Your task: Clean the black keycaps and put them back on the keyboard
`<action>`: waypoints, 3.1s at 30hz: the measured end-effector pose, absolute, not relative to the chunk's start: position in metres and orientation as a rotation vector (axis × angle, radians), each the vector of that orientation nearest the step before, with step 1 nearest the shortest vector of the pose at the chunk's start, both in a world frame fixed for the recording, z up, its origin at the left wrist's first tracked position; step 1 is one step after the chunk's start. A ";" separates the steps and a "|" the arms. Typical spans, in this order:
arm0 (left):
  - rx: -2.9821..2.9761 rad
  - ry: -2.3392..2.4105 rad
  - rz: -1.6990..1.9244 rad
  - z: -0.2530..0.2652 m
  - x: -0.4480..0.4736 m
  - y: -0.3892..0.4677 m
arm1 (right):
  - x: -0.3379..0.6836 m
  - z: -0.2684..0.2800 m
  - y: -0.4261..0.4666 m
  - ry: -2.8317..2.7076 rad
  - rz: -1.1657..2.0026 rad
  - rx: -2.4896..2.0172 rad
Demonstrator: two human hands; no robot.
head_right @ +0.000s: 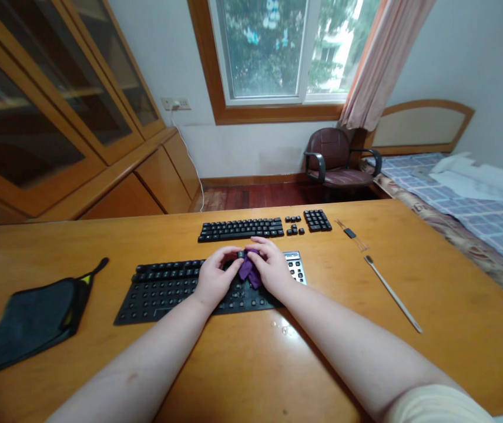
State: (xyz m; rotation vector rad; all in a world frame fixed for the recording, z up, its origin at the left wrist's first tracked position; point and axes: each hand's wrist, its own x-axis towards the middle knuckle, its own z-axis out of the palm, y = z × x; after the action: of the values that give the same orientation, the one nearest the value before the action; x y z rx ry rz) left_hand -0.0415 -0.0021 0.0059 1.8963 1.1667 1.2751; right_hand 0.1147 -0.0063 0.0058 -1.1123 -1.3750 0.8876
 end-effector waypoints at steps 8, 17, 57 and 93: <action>1.965 1.154 1.253 0.011 -0.041 -0.003 | 0.116 0.002 -0.006 -1.078 1.132 -1.035; 1.779 1.171 1.328 0.004 -0.042 0.001 | 0.117 0.013 -0.008 -1.204 1.273 -1.021; 1.737 1.172 1.334 0.002 -0.042 0.000 | 0.122 0.006 -0.002 -1.300 1.099 -1.054; 1.561 1.018 1.331 -0.002 -0.038 0.004 | 0.119 -0.002 0.001 -1.249 1.160 -1.036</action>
State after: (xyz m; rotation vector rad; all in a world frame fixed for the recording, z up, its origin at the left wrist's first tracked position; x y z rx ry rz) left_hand -0.0377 0.0041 -0.0018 1.5612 1.0180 1.3312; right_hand 0.1188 0.0005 -0.0023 -1.0358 -1.2488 1.1598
